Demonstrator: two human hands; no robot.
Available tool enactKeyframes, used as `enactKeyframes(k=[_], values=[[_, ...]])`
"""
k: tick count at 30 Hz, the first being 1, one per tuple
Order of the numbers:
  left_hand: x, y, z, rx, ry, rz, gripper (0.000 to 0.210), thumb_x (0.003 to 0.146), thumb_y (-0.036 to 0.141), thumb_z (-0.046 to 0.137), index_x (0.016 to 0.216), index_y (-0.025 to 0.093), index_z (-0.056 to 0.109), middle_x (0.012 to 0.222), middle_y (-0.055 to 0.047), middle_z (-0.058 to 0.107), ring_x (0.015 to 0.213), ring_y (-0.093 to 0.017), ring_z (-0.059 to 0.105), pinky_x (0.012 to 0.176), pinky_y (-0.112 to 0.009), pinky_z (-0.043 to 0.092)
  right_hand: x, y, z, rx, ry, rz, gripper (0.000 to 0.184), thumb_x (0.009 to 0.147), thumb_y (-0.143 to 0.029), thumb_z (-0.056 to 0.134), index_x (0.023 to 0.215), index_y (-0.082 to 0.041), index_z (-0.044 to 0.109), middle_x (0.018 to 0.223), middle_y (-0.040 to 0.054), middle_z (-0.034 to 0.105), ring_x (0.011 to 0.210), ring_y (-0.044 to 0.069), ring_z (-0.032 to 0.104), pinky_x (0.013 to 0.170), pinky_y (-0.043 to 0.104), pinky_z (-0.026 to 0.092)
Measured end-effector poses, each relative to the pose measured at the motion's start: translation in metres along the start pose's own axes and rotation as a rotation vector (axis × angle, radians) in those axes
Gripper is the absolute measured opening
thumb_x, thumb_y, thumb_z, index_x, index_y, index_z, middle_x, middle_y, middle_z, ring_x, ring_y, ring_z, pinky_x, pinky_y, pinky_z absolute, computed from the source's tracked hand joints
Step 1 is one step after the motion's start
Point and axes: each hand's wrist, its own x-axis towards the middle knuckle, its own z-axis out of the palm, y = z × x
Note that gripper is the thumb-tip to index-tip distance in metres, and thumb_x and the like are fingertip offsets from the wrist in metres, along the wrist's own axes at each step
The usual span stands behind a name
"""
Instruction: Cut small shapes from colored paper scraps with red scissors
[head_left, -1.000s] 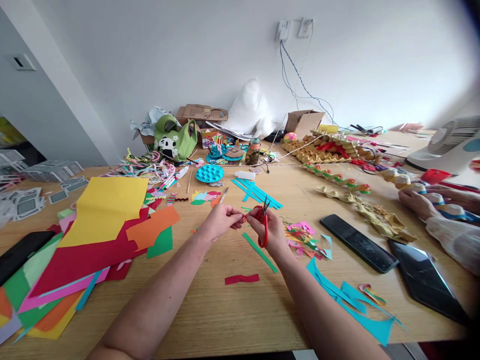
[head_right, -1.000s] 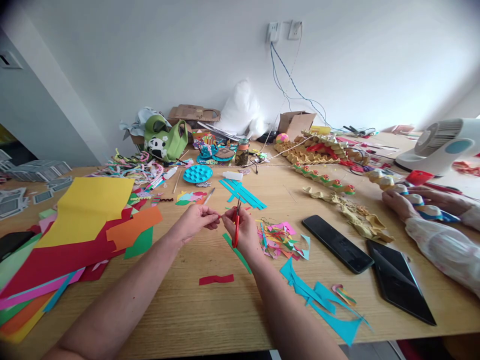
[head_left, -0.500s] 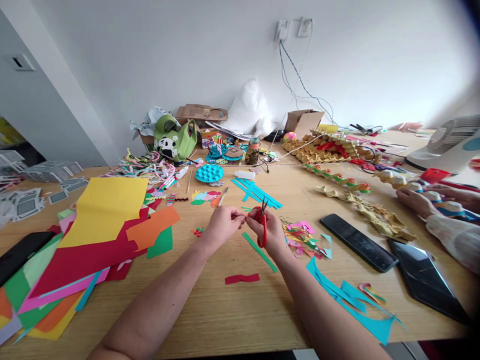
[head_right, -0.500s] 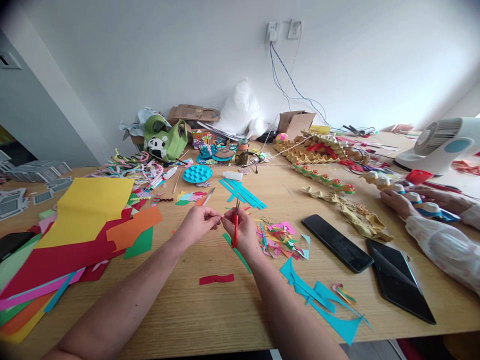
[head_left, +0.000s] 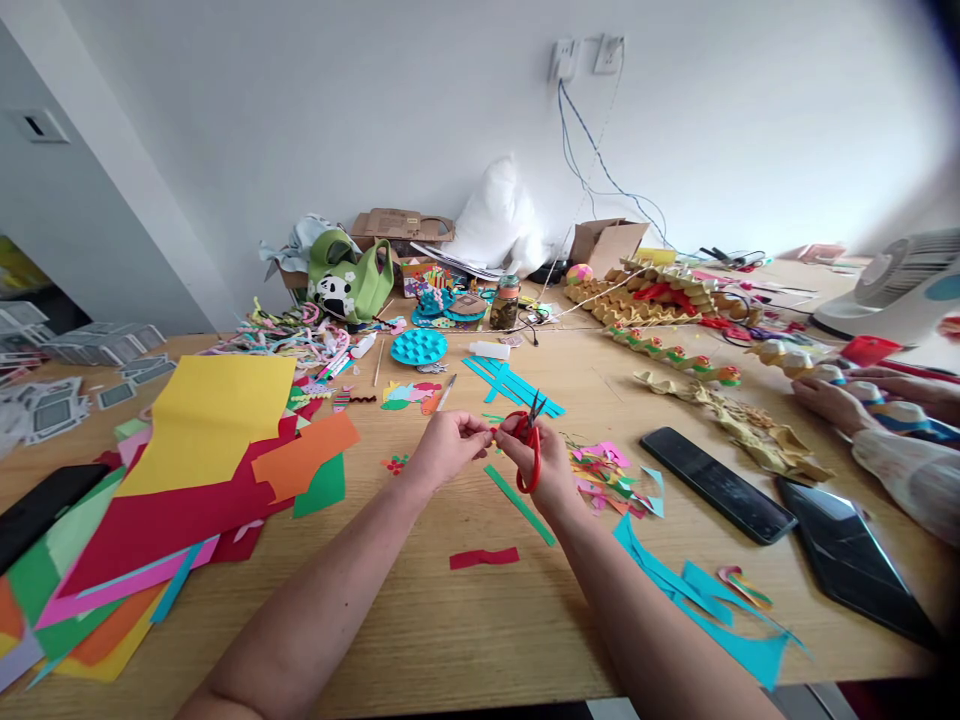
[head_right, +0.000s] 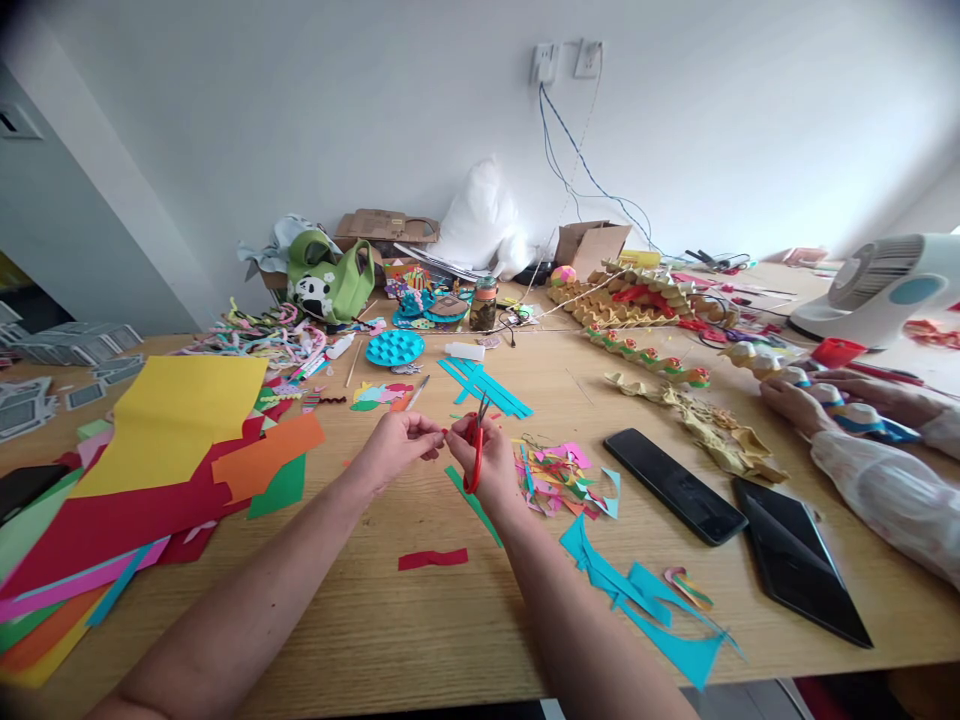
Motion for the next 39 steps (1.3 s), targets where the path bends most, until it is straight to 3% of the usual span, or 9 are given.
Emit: enactKeyframes(k=[11, 18, 24, 31, 36, 39], values=[[0.006, -0.005, -0.006, 0.169, 0.02, 0.059, 0.002, 0.072, 0.014, 0.064, 0.07, 0.014, 0.063, 0.063, -0.003, 0.065, 0.058, -0.013, 0.06, 0.056, -0.024, 0.048, 0.003, 0.005, -0.005, -0.083, 0.005, -0.08, 0.026, 0.068, -0.038, 0.071, 0.073, -0.019, 0.055, 0.066, -0.0021, 0.053, 0.061, 0.013, 0.048, 0.058, 0.025, 0.038], [0.003, -0.005, -0.008, 0.271, -0.071, -0.012, 0.005, 0.069, 0.015, 0.063, 0.065, 0.016, 0.061, 0.055, -0.002, 0.062, 0.053, -0.014, 0.059, 0.051, -0.024, 0.043, 0.005, 0.01, -0.007, -0.128, -0.067, -0.057, 0.027, 0.067, -0.039, 0.072, 0.077, -0.019, 0.057, 0.068, 0.0001, 0.057, 0.061, 0.014, 0.051, 0.057, 0.026, 0.04], [0.001, 0.001, -0.008, 0.187, -0.079, -0.06, 0.005, 0.069, 0.013, 0.063, 0.064, 0.015, 0.061, 0.056, -0.002, 0.062, 0.054, -0.013, 0.06, 0.053, -0.024, 0.044, 0.004, 0.007, -0.004, -0.089, -0.081, -0.027, 0.026, 0.065, -0.037, 0.073, 0.072, -0.019, 0.055, 0.063, -0.002, 0.056, 0.058, 0.013, 0.05, 0.056, 0.025, 0.039], [0.001, 0.002, -0.007, -0.018, -0.128, -0.106, 0.003, 0.071, 0.015, 0.064, 0.07, 0.011, 0.064, 0.064, -0.004, 0.066, 0.051, -0.009, 0.056, 0.054, -0.024, 0.045, 0.001, 0.0, -0.002, -0.017, -0.008, 0.006, 0.028, 0.065, -0.037, 0.074, 0.072, -0.019, 0.054, 0.062, -0.003, 0.053, 0.058, 0.013, 0.049, 0.056, 0.025, 0.038], [0.003, -0.005, -0.003, -0.074, -0.096, -0.057, 0.01, 0.07, 0.02, 0.069, 0.07, 0.012, 0.065, 0.064, -0.003, 0.066, 0.052, -0.009, 0.055, 0.056, -0.024, 0.045, 0.0, 0.001, -0.001, -0.003, 0.05, -0.01, 0.032, 0.064, -0.04, 0.076, 0.074, -0.019, 0.054, 0.064, -0.0025, 0.056, 0.059, 0.014, 0.052, 0.058, 0.026, 0.041], [0.004, -0.005, -0.002, -0.099, -0.045, -0.032, 0.012, 0.07, 0.022, 0.07, 0.071, 0.011, 0.065, 0.063, -0.003, 0.066, 0.052, -0.009, 0.055, 0.055, -0.023, 0.045, 0.0, 0.001, -0.002, -0.048, 0.004, -0.039, 0.032, 0.068, -0.045, 0.073, 0.072, -0.018, 0.056, 0.067, 0.0008, 0.061, 0.063, 0.016, 0.057, 0.062, 0.027, 0.045]])
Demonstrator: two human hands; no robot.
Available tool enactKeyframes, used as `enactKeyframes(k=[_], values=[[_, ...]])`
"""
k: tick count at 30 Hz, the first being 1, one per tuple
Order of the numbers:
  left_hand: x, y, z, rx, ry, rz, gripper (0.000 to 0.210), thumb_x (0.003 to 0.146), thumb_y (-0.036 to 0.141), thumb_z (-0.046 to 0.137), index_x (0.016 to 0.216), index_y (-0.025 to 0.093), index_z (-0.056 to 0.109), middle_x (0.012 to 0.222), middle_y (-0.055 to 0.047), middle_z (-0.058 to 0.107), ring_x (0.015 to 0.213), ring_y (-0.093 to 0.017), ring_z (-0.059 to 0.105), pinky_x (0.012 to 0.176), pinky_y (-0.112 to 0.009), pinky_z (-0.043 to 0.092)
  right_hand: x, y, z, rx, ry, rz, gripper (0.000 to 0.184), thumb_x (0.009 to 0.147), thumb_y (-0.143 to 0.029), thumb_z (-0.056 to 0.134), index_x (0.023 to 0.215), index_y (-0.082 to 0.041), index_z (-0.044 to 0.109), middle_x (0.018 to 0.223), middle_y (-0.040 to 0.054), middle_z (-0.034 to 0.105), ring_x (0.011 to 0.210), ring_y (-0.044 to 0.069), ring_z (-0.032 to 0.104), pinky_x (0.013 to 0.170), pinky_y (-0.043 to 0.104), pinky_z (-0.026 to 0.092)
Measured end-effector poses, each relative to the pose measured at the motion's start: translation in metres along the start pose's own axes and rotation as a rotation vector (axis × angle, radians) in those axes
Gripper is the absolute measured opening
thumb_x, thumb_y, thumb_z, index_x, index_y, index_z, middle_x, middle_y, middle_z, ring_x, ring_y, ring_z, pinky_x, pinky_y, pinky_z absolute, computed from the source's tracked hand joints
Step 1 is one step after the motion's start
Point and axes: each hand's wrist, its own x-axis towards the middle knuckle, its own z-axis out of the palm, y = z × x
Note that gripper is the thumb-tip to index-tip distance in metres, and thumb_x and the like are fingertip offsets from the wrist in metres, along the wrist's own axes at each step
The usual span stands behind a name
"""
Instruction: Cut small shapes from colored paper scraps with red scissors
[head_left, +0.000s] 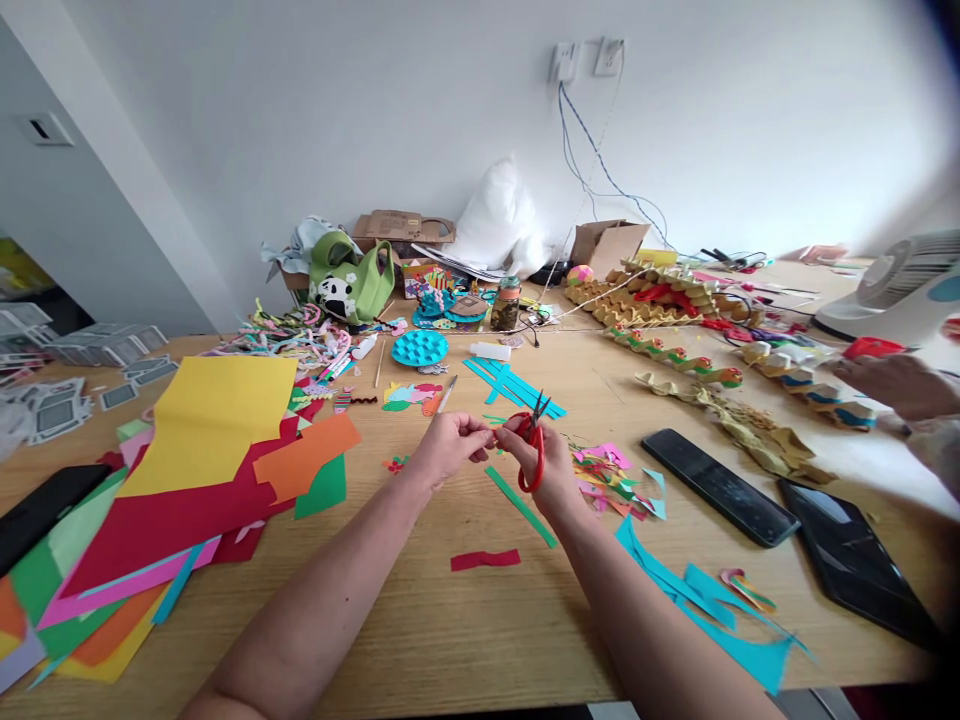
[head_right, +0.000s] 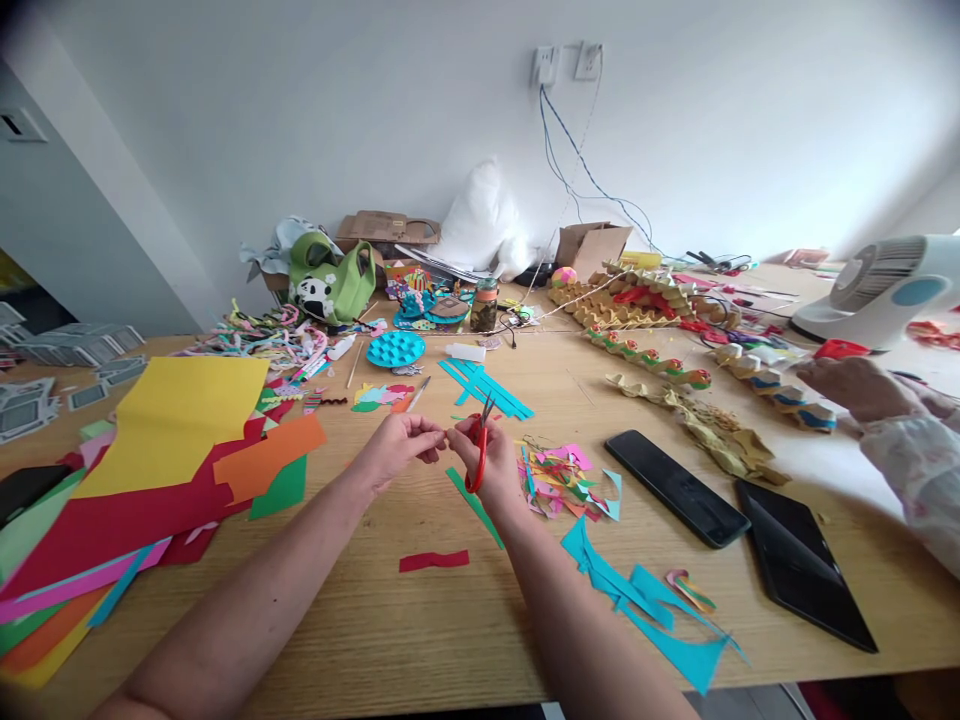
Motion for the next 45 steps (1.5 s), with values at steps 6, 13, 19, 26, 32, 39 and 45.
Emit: enactKeyframes(k=[6, 13, 19, 26, 32, 39, 45], values=[[0.001, 0.007, -0.005, -0.065, 0.087, 0.069, 0.012, 0.069, 0.021, 0.069, 0.069, 0.011, 0.063, 0.061, -0.002, 0.064, 0.052, -0.009, 0.056, 0.055, -0.023, 0.045, -0.004, 0.004, 0.001, -0.136, -0.192, 0.098, 0.042, 0.077, -0.057, 0.062, 0.071, -0.016, 0.059, 0.064, 0.0045, 0.064, 0.054, 0.016, 0.061, 0.052, 0.026, 0.047], [0.0, 0.008, -0.005, -0.088, 0.107, 0.086, 0.005, 0.068, 0.015, 0.066, 0.067, 0.011, 0.064, 0.062, -0.002, 0.065, 0.053, -0.01, 0.058, 0.056, -0.024, 0.048, -0.008, 0.012, 0.004, -0.214, -0.31, 0.128, 0.049, 0.078, -0.063, 0.057, 0.069, -0.014, 0.06, 0.061, 0.0058, 0.066, 0.049, 0.015, 0.062, 0.045, 0.023, 0.045], [0.001, 0.005, 0.001, -0.143, 0.176, 0.075, 0.005, 0.066, 0.016, 0.066, 0.065, 0.011, 0.064, 0.058, -0.003, 0.065, 0.053, -0.012, 0.059, 0.056, -0.024, 0.048, -0.008, 0.013, 0.004, -0.225, -0.315, 0.113, 0.051, 0.081, -0.063, 0.053, 0.068, -0.013, 0.059, 0.061, 0.0064, 0.065, 0.049, 0.014, 0.062, 0.045, 0.022, 0.045], [-0.002, 0.003, 0.01, -0.268, 0.211, 0.051, 0.011, 0.062, 0.02, 0.07, 0.065, 0.011, 0.064, 0.057, -0.003, 0.065, 0.051, -0.011, 0.058, 0.054, -0.023, 0.046, -0.007, 0.012, 0.005, -0.201, -0.3, 0.16, 0.049, 0.078, -0.061, 0.058, 0.065, -0.014, 0.056, 0.057, 0.0053, 0.063, 0.045, 0.013, 0.06, 0.042, 0.02, 0.044], [-0.005, 0.002, 0.012, -0.291, 0.214, 0.054, 0.014, 0.063, 0.022, 0.071, 0.067, 0.011, 0.063, 0.057, -0.003, 0.065, 0.05, -0.012, 0.058, 0.054, -0.024, 0.046, -0.007, 0.011, 0.005, -0.205, -0.283, 0.168, 0.047, 0.077, -0.059, 0.061, 0.064, -0.014, 0.056, 0.053, 0.0034, 0.061, 0.043, 0.012, 0.058, 0.04, 0.019, 0.042], [-0.006, 0.001, 0.012, -0.29, 0.209, 0.069, 0.014, 0.063, 0.022, 0.07, 0.067, 0.011, 0.063, 0.059, -0.004, 0.065, 0.054, -0.013, 0.058, 0.055, -0.024, 0.045, -0.007, 0.011, 0.003, -0.207, -0.293, 0.166, 0.045, 0.077, -0.056, 0.063, 0.064, -0.013, 0.057, 0.052, 0.0023, 0.06, 0.041, 0.011, 0.057, 0.039, 0.018, 0.04], [-0.005, 0.0, 0.012, -0.293, 0.216, 0.078, 0.015, 0.062, 0.022, 0.071, 0.068, 0.011, 0.063, 0.061, -0.005, 0.066, 0.055, -0.013, 0.059, 0.056, -0.025, 0.046, -0.006, 0.01, 0.003, -0.201, -0.296, 0.184, 0.043, 0.076, -0.054, 0.064, 0.063, -0.014, 0.056, 0.051, 0.0011, 0.059, 0.041, 0.01, 0.056, 0.038, 0.017, 0.039]])
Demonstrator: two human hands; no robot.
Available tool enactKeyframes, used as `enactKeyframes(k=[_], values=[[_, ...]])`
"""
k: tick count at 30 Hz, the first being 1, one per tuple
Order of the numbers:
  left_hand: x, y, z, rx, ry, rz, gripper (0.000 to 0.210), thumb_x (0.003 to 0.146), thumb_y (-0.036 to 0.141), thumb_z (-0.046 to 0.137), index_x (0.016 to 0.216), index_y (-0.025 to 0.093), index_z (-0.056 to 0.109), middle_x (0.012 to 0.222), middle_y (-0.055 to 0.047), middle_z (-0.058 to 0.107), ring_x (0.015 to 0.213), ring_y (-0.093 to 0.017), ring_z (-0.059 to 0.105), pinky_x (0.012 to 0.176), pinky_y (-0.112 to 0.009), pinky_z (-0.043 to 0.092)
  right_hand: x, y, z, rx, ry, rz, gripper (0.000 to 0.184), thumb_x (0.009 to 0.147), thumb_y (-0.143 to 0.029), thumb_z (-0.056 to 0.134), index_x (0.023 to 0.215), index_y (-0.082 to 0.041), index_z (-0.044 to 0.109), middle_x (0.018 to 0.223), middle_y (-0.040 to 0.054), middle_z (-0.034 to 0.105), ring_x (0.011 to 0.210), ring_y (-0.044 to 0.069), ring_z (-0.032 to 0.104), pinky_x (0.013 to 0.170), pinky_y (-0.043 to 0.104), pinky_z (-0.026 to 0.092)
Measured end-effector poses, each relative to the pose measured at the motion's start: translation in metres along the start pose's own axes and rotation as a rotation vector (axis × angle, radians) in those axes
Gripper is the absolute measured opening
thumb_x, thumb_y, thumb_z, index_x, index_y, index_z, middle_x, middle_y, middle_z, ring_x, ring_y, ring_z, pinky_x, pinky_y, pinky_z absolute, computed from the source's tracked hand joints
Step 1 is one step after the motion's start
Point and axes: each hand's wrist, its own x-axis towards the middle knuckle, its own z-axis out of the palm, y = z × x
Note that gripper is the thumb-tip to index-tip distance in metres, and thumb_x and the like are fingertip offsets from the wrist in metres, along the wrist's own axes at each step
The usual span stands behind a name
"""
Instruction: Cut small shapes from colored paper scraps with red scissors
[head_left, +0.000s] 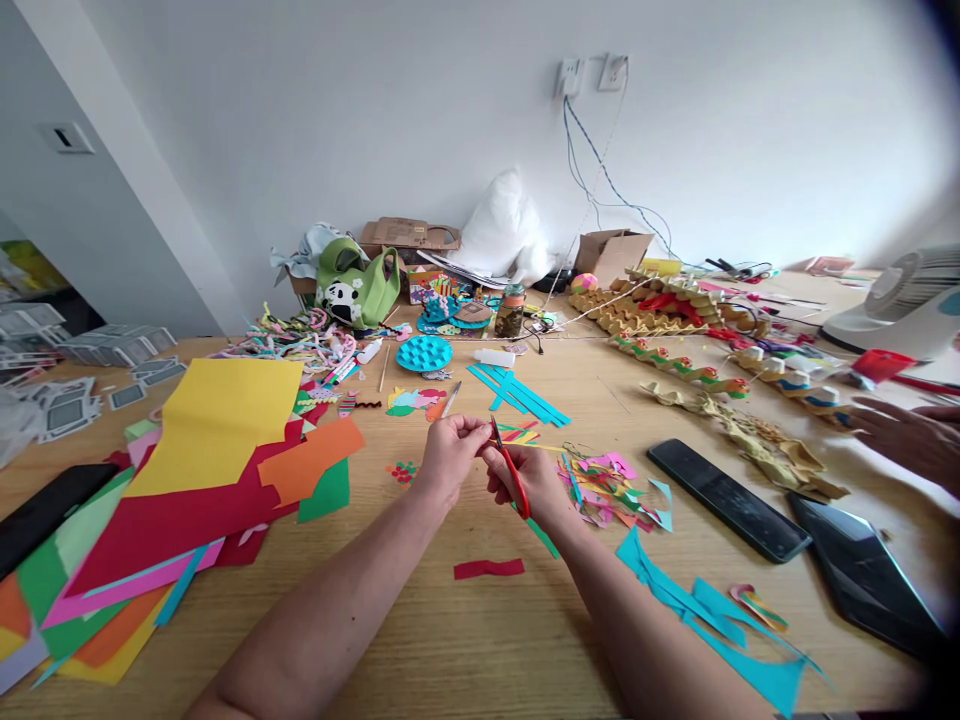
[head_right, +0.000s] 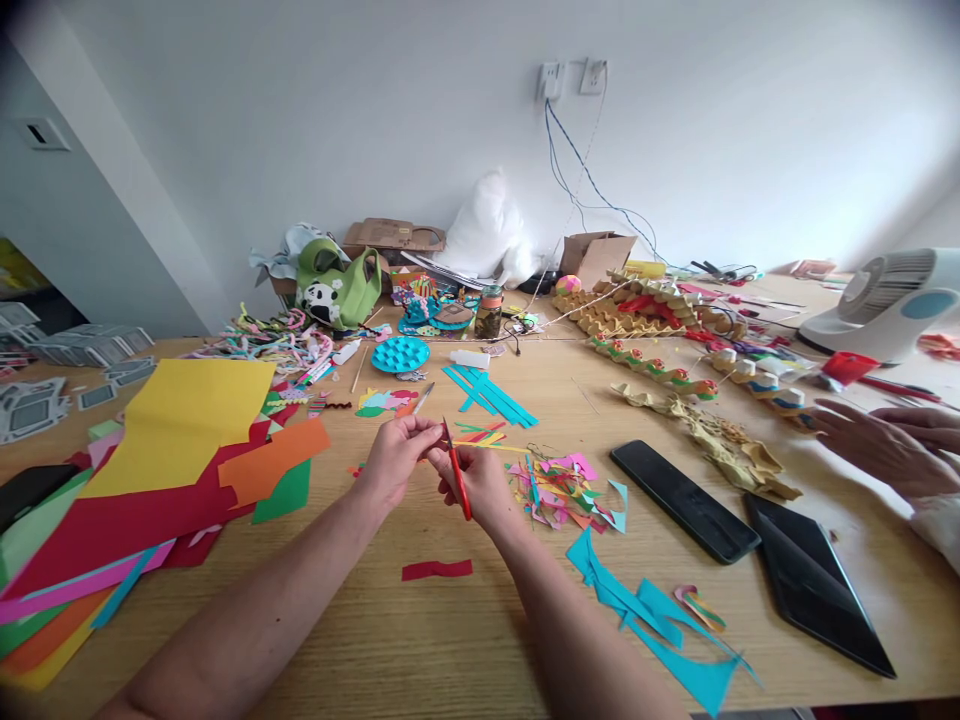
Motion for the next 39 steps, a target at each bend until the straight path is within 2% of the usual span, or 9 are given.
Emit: enactKeyframes(k=[9, 29, 39], values=[[0.0001, -0.0009, -0.0004, 0.007, 0.005, 0.006, 0.014, 0.063, 0.022, 0.071, 0.069, 0.011, 0.064, 0.064, -0.006, 0.067, 0.058, -0.015, 0.061, 0.058, -0.026, 0.048, -0.0012, -0.0026, 0.0007, -0.025, 0.027, 0.062, 0.045, 0.073, -0.056, 0.066, 0.059, -0.015, 0.054, 0.047, -0.0008, 0.057, 0.037, 0.008, 0.053, 0.036, 0.016, 0.037], [0.0016, 0.0009, -0.0003, 0.004, 0.019, -0.025, 0.013, 0.061, 0.02, 0.073, 0.066, 0.012, 0.065, 0.061, -0.007, 0.067, 0.057, -0.015, 0.063, 0.058, -0.026, 0.048, -0.0022, -0.0066, -0.0008, -0.051, 0.028, 0.06, 0.048, 0.069, -0.061, 0.067, 0.058, -0.016, 0.053, 0.046, -0.0002, 0.058, 0.036, 0.009, 0.052, 0.034, 0.017, 0.035], [0.0025, 0.0056, -0.0013, 0.037, 0.014, -0.036, 0.011, 0.061, 0.018, 0.071, 0.066, 0.011, 0.065, 0.059, -0.005, 0.066, 0.057, -0.015, 0.063, 0.057, -0.026, 0.049, -0.0023, -0.0071, -0.0038, -0.048, 0.006, 0.06, 0.047, 0.068, -0.058, 0.068, 0.057, -0.015, 0.053, 0.045, -0.0006, 0.057, 0.036, 0.009, 0.052, 0.035, 0.017, 0.036]])
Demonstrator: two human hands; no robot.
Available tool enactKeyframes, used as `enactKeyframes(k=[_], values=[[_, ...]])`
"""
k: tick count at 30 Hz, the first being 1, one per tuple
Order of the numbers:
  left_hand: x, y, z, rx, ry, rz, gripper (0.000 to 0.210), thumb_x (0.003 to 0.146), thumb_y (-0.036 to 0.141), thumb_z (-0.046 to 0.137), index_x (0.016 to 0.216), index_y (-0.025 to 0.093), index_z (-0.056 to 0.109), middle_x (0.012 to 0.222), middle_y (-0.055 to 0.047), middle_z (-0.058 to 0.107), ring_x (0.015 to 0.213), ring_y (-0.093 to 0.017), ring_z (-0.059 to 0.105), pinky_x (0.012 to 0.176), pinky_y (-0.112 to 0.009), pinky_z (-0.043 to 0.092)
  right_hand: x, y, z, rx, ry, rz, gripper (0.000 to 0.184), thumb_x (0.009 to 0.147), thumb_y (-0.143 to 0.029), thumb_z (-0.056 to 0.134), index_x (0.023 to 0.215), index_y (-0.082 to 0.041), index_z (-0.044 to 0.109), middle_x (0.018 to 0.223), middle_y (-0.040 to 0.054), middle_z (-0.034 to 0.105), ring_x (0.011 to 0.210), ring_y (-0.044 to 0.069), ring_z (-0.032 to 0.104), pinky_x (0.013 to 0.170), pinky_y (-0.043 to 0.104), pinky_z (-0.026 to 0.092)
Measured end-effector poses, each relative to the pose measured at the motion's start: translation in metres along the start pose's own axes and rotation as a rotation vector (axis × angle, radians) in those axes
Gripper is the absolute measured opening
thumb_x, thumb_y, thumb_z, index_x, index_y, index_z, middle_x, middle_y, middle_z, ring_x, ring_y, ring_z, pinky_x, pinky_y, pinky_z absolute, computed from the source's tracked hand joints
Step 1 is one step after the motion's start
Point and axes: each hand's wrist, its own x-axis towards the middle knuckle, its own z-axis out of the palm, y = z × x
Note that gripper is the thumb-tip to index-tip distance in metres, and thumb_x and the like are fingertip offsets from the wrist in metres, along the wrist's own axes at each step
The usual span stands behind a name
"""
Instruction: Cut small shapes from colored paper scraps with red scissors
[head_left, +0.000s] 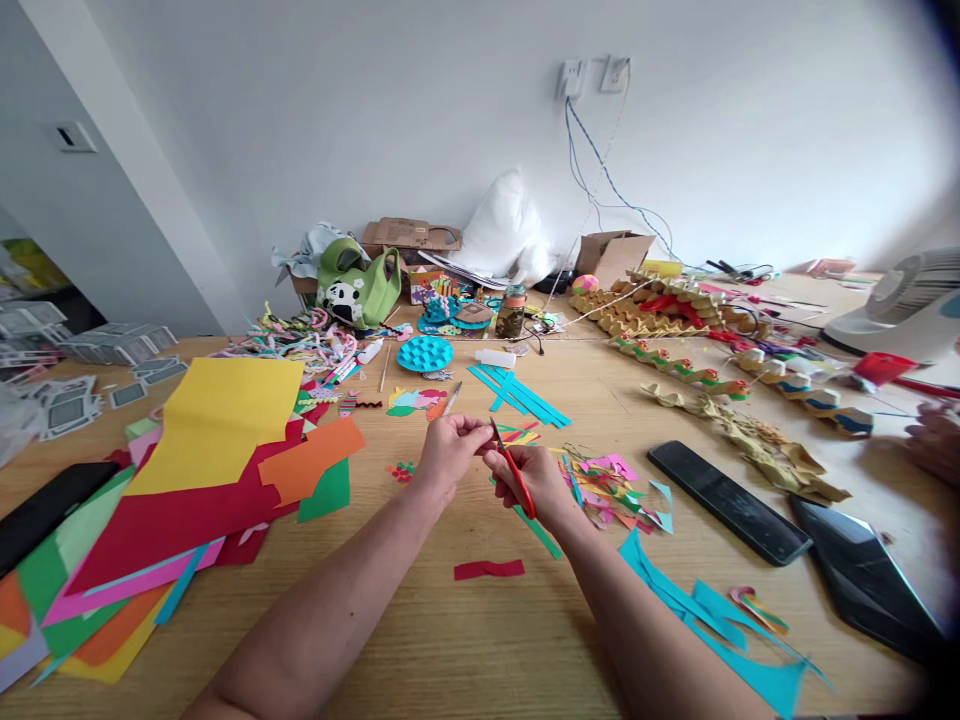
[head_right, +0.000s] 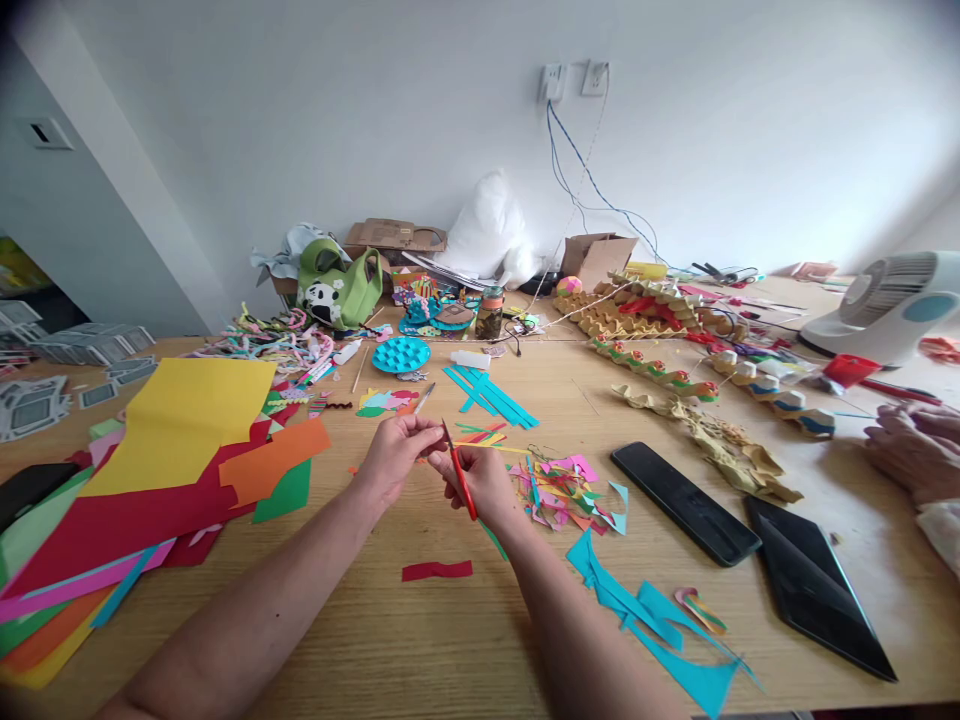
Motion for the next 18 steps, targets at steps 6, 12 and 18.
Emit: enactKeyframes(k=[6, 12, 18], values=[[0.0013, -0.0004, -0.0005, -0.027, 0.003, 0.002, 0.009, 0.06, 0.017, 0.07, 0.065, 0.011, 0.065, 0.057, -0.003, 0.066, 0.055, -0.014, 0.062, 0.056, -0.025, 0.05, 0.0, -0.0008, -0.0001, 0.023, -0.02, 0.018, 0.049, 0.067, -0.06, 0.068, 0.056, -0.015, 0.052, 0.045, -0.0011, 0.057, 0.034, 0.008, 0.051, 0.035, 0.017, 0.037], [0.0011, -0.0004, -0.001, -0.004, -0.012, 0.01, 0.009, 0.06, 0.018, 0.071, 0.064, 0.012, 0.065, 0.057, -0.004, 0.066, 0.054, -0.013, 0.061, 0.056, -0.024, 0.049, 0.0009, 0.0001, 0.0003, 0.036, -0.022, 0.019, 0.047, 0.069, -0.059, 0.067, 0.058, -0.015, 0.054, 0.046, -0.0006, 0.058, 0.036, 0.008, 0.053, 0.035, 0.016, 0.039], [0.0012, 0.0009, -0.0024, -0.003, -0.033, 0.008, 0.012, 0.058, 0.02, 0.072, 0.064, 0.012, 0.065, 0.057, -0.004, 0.066, 0.055, -0.013, 0.061, 0.057, -0.025, 0.05, 0.0003, -0.001, -0.0003, 0.038, -0.021, 0.034, 0.047, 0.067, -0.058, 0.069, 0.056, -0.015, 0.053, 0.045, -0.001, 0.057, 0.034, 0.009, 0.052, 0.035, 0.017, 0.038]])
